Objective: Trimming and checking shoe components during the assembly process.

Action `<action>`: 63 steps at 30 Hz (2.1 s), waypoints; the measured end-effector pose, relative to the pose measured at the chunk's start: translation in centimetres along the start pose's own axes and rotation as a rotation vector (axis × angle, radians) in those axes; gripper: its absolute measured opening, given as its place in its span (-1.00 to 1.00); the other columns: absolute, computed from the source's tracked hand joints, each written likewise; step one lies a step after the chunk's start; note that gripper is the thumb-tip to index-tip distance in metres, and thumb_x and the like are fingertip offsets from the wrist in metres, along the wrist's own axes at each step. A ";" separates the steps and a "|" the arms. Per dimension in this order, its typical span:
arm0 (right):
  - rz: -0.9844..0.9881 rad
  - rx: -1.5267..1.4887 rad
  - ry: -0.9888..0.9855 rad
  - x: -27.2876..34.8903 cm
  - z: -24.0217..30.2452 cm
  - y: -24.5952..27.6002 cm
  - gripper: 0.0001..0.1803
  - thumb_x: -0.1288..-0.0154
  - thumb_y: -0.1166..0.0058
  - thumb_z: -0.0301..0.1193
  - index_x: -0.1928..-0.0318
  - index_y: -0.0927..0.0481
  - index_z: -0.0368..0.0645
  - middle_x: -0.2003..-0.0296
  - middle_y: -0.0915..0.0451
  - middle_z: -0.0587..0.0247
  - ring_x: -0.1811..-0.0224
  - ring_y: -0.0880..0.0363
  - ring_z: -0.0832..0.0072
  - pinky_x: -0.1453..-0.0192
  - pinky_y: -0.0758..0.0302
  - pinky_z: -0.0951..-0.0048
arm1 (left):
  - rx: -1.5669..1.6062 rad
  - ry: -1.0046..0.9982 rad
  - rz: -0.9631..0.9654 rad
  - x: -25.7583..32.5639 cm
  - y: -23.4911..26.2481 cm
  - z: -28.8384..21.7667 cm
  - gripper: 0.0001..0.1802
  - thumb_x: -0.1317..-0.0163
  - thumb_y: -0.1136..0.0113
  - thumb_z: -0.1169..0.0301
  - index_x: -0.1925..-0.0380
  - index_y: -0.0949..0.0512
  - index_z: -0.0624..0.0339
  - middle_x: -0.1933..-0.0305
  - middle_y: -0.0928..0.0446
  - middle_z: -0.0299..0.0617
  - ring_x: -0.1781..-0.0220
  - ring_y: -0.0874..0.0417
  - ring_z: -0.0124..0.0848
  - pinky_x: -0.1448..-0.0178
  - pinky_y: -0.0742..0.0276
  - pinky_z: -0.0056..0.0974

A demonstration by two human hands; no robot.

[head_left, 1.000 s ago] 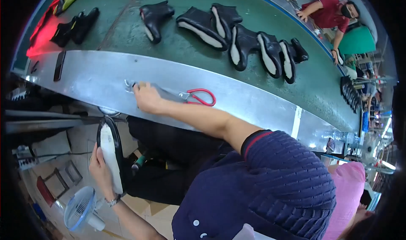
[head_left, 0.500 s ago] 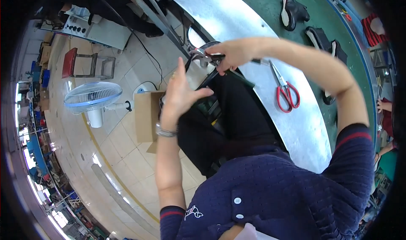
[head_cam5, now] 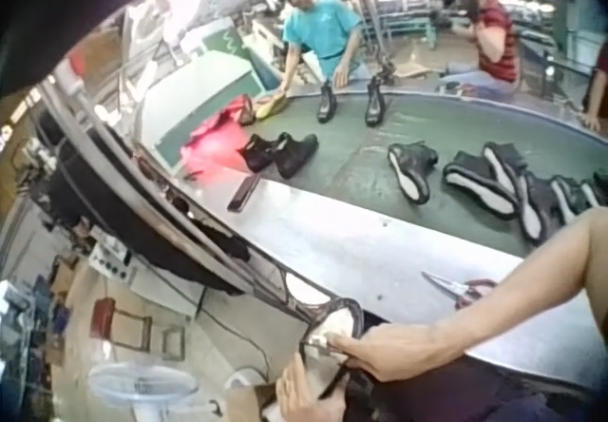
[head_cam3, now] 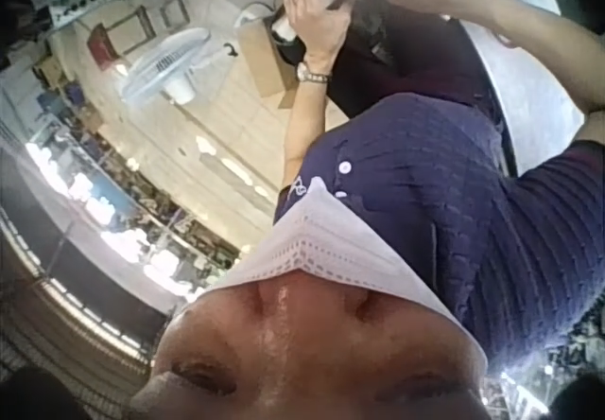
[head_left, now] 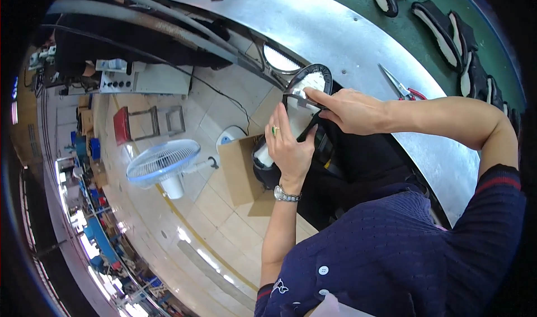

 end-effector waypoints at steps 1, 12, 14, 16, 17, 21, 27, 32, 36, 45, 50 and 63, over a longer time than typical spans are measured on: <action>-0.010 0.076 0.068 0.0 -0.1 0.1 -0.41 -0.35 0.00 -0.45 -0.34 -0.14 -0.22 0.47 -0.56 -0.18 0.41 -0.55 -0.14 0.34 -0.41 -0.02 | -0.012 -0.015 -0.030 0.1 0.0 0.0 -0.11 0.17 -0.52 0.35 -0.22 -0.34 0.41 -0.18 -0.48 0.08 -0.21 -0.48 -0.04 -0.30 -0.34 -0.04; -0.120 0.180 0.108 -2.7 5.6 6.0 -0.34 -0.33 -0.04 -0.39 -0.41 -0.15 0.00 0.50 -0.60 -0.06 0.41 -0.64 0.05 0.32 -0.50 0.09 | -0.286 -0.179 -0.093 1.1 -0.1 0.9 -0.26 -0.09 -0.32 0.19 -0.20 -0.38 0.45 -0.23 -0.41 0.21 -0.22 -0.47 0.02 -0.29 -0.38 -0.05; -0.243 0.052 -0.088 -3.5 3.6 4.5 -0.38 -0.38 0.00 -0.29 -0.39 -0.16 -0.06 0.45 -0.60 -0.18 0.31 -0.63 -0.05 0.19 -0.49 -0.02 | -0.273 -0.161 -0.078 1.1 -0.2 0.8 -0.26 -0.10 -0.31 0.20 -0.21 -0.37 0.45 -0.24 -0.40 0.21 -0.22 -0.47 0.03 -0.30 -0.37 -0.05; -0.008 0.346 0.006 -3.9 3.3 3.2 -0.40 -0.39 0.01 -0.27 -0.38 -0.18 -0.04 0.42 -0.62 -0.15 0.32 -0.62 -0.08 0.21 -0.47 -0.04 | -0.275 -0.148 -0.065 1.2 -0.6 1.0 -0.27 -0.12 -0.29 0.22 -0.22 -0.36 0.47 -0.27 -0.38 0.21 -0.23 -0.46 0.06 -0.31 -0.35 -0.03; 0.087 0.355 -0.052 -3.4 2.6 3.6 -0.41 -0.39 0.01 -0.28 -0.38 -0.19 -0.03 0.40 -0.63 -0.14 0.30 -0.62 -0.09 0.20 -0.47 -0.04 | -0.273 -0.147 -0.070 1.1 -0.6 1.0 -0.27 -0.12 -0.29 0.22 -0.22 -0.36 0.47 -0.27 -0.38 0.21 -0.23 -0.46 0.06 -0.31 -0.35 -0.03; -0.171 0.103 -0.090 -2.9 3.8 4.8 -0.42 -0.38 0.00 -0.28 -0.37 -0.22 -0.02 0.32 -0.64 -0.14 0.23 -0.61 -0.10 0.18 -0.46 -0.05 | -0.250 -0.107 -0.079 1.0 -0.5 0.4 -0.31 -0.09 -0.30 0.23 -0.17 -0.42 0.47 -0.25 -0.40 0.21 -0.23 -0.47 0.05 -0.30 -0.35 -0.03; -0.125 0.147 -0.112 -2.9 3.5 5.1 -0.42 -0.37 -0.02 -0.27 -0.36 -0.23 -0.01 0.44 -0.60 -0.17 0.31 -0.60 -0.14 0.22 -0.45 -0.06 | -0.284 -0.063 -0.099 1.2 -0.5 1.0 -0.28 -0.03 -0.39 0.22 -0.16 -0.44 0.40 -0.21 -0.47 0.11 -0.24 -0.48 -0.03 -0.27 -0.37 -0.04; -0.118 0.388 -0.080 -3.9 -0.2 3.0 -0.41 -0.40 0.01 -0.32 -0.39 -0.21 -0.06 0.66 -0.54 0.11 0.66 -0.57 0.30 0.41 -0.50 0.29 | -0.285 -0.078 -0.093 0.8 -0.5 0.7 -0.28 -0.05 -0.38 0.22 -0.17 -0.44 0.42 -0.22 -0.46 0.12 -0.25 -0.47 -0.01 -0.27 -0.37 -0.05; -0.298 -0.162 -0.162 -3.3 3.8 3.7 -0.40 -0.37 -0.03 -0.29 -0.38 -0.23 -0.03 0.57 -0.57 -0.07 0.55 -0.58 0.02 0.29 -0.50 0.10 | -0.284 -0.076 -0.118 1.1 -0.7 0.8 -0.29 -0.07 -0.36 0.21 -0.17 -0.43 0.42 -0.24 -0.45 0.13 -0.26 -0.46 0.01 -0.28 -0.37 -0.03; -0.260 0.241 -0.063 -3.3 4.6 2.1 -0.48 -0.34 -0.02 -0.31 -0.29 -0.30 -0.02 0.49 -0.63 -0.07 0.38 -0.63 -0.05 0.29 -0.50 -0.03 | -0.234 -0.079 -0.149 1.0 -0.8 0.6 -0.33 -0.09 -0.36 0.27 -0.13 -0.42 0.48 -0.14 -0.44 0.13 -0.24 -0.44 0.08 -0.29 -0.38 0.01; -0.174 0.420 0.031 -3.0 5.6 1.2 -0.44 -0.37 0.00 -0.34 -0.35 -0.22 -0.03 0.53 -0.60 -0.09 0.47 -0.60 -0.06 0.35 -0.47 0.01 | -0.235 -0.072 -0.150 1.4 -0.9 0.7 -0.34 -0.10 -0.34 0.30 -0.11 -0.40 0.53 -0.11 -0.44 0.17 -0.25 -0.43 0.09 -0.30 -0.38 0.02; -0.103 0.526 -0.034 -2.6 4.9 -1.2 -0.40 -0.32 0.00 -0.39 -0.35 -0.19 -0.02 0.54 -0.62 -0.07 0.43 -0.65 -0.05 0.37 -0.51 0.01 | 0.042 0.150 -0.074 -0.3 1.5 1.0 -0.28 0.09 -0.45 0.38 -0.08 -0.38 0.45 -0.09 -0.40 0.10 -0.16 -0.45 0.04 -0.24 -0.41 -0.05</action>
Point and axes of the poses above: each hand's wrist, its own x-axis away from the middle knuckle, its own y-axis out of the back of the hand, z = x × y, the point moved 4 cm from there along -x, towards the middle knuckle
